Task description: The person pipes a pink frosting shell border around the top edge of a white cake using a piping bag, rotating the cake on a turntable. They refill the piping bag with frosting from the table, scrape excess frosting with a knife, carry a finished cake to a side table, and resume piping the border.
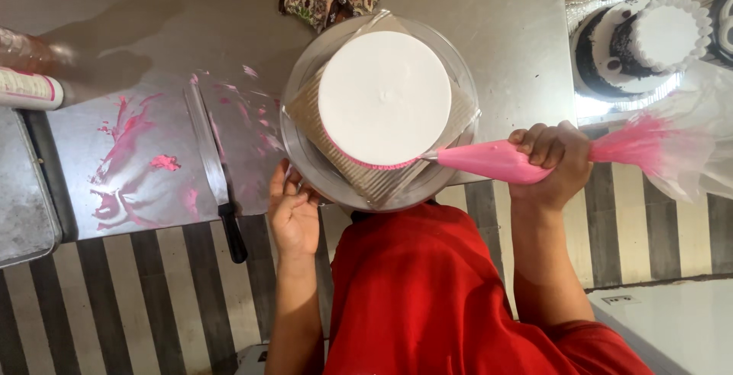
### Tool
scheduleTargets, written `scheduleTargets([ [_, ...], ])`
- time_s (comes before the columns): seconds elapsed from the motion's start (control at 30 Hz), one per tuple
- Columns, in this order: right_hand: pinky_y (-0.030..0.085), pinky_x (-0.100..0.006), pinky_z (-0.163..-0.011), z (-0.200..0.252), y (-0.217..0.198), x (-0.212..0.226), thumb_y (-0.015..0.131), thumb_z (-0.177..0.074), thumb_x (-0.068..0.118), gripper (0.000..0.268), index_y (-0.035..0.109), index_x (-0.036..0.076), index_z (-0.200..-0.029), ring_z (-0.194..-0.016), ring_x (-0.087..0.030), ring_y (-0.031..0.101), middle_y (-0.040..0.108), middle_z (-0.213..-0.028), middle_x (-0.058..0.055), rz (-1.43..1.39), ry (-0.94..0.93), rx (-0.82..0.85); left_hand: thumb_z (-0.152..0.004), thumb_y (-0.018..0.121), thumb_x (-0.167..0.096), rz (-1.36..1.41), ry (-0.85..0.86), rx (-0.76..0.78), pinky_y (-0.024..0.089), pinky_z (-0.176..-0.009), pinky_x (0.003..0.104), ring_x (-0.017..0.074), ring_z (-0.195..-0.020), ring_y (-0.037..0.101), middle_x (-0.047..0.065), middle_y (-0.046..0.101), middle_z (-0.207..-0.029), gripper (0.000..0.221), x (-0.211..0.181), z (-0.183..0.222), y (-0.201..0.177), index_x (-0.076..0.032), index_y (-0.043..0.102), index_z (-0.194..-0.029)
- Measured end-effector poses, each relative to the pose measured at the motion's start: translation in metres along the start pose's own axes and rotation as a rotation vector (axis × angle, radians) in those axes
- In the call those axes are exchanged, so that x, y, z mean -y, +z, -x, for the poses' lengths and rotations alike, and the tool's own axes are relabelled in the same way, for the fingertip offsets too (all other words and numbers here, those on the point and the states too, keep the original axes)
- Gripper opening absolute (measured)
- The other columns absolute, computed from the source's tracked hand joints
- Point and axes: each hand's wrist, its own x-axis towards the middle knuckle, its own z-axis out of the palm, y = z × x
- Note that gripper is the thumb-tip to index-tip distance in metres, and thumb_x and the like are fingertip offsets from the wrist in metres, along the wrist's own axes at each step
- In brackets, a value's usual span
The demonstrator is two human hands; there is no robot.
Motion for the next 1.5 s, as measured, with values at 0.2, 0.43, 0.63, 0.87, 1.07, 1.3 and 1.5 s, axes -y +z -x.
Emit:
scheduleTargets([
  [0.2, 0.052, -0.042, -0.072, 0.001, 0.0, 0.002, 0.045, -0.096, 0.005, 0.04, 0.033, 0.015, -0.059, -0.055, -0.021, 0.043, 0.035, -0.055, -0.006, -0.008, 0.001, 0.011, -0.08, 0.052, -0.003, -0.032, 0.0, -0.019, 0.047, -0.104, 0.046, 0.0251, -0.117, 0.057, 0.013, 0.054, -0.139, 0.076, -0.004, 0.002, 0.006, -0.004, 0.036, -0.155],
  [0.43, 0.052, -0.042, -0.072, 0.001, -0.005, 0.002, 0.044, -0.098, 0.005, 0.04, 0.034, 0.014, -0.06, -0.056, -0.022, 0.044, 0.035, -0.055, -0.006, -0.019, 0.004, 0.026, -0.08, 0.051, -0.003, -0.037, -0.005, -0.003, 0.05, -0.1, 0.045, 0.0255, -0.116, 0.058, 0.015, 0.054, -0.138, 0.076, -0.003, 0.003, 0.009, -0.002, 0.036, -0.155],
  [0.63, 0.052, -0.043, -0.07, 0.001, -0.009, 0.003, 0.046, -0.098, 0.005, 0.041, 0.035, 0.014, -0.06, -0.054, -0.022, 0.042, 0.034, -0.054, -0.006, -0.028, 0.009, 0.019, -0.08, 0.051, -0.003, -0.049, -0.012, 0.001, 0.05, -0.101, 0.046, 0.026, -0.116, 0.057, 0.016, 0.053, -0.139, 0.077, -0.003, 0.004, 0.014, -0.001, 0.034, -0.156],
  [0.87, 0.052, -0.042, -0.07, 0.003, -0.011, 0.005, 0.047, -0.099, 0.006, 0.043, 0.035, 0.015, -0.059, -0.054, -0.022, 0.043, 0.033, -0.054, -0.006, -0.033, 0.012, 0.019, -0.079, 0.051, -0.003, -0.049, -0.028, -0.002, 0.049, -0.104, 0.046, 0.0276, -0.123, 0.055, 0.015, 0.052, -0.141, 0.079, -0.005, 0.004, 0.019, -0.001, 0.033, -0.155],
  [1.07, 0.051, -0.039, -0.065, 0.004, -0.017, 0.005, 0.047, -0.098, 0.005, 0.039, 0.035, 0.014, -0.062, -0.055, -0.021, 0.042, 0.033, -0.056, -0.006, -0.016, -0.016, 0.018, -0.079, 0.051, -0.003, -0.044, -0.04, 0.0, 0.048, -0.108, 0.045, 0.0273, -0.128, 0.052, 0.015, 0.05, -0.143, 0.08, -0.004, 0.006, 0.02, 0.0, 0.031, -0.157],
  [1.3, 0.056, -0.039, -0.072, 0.008, -0.028, 0.014, 0.048, -0.106, 0.011, 0.033, 0.042, 0.013, -0.074, -0.055, -0.017, 0.047, 0.04, -0.059, -0.005, -0.051, -0.086, 0.041, -0.081, 0.051, -0.003, -0.056, -0.122, 0.095, 0.052, -0.097, 0.046, 0.0268, -0.121, 0.056, 0.013, 0.052, -0.142, 0.08, -0.004, 0.008, 0.022, -0.004, 0.031, -0.158],
  [1.5, 0.061, -0.045, -0.085, 0.031, -0.036, 0.033, 0.043, -0.117, 0.015, 0.048, 0.045, 0.009, -0.069, -0.069, -0.022, 0.063, 0.051, -0.065, -0.012, 0.073, -0.163, 0.105, -0.084, 0.052, 0.0, -0.033, -0.118, 0.119, 0.053, -0.099, 0.044, 0.0275, -0.123, 0.057, 0.015, 0.051, -0.143, 0.077, -0.008, 0.016, 0.042, -0.006, 0.032, -0.159],
])
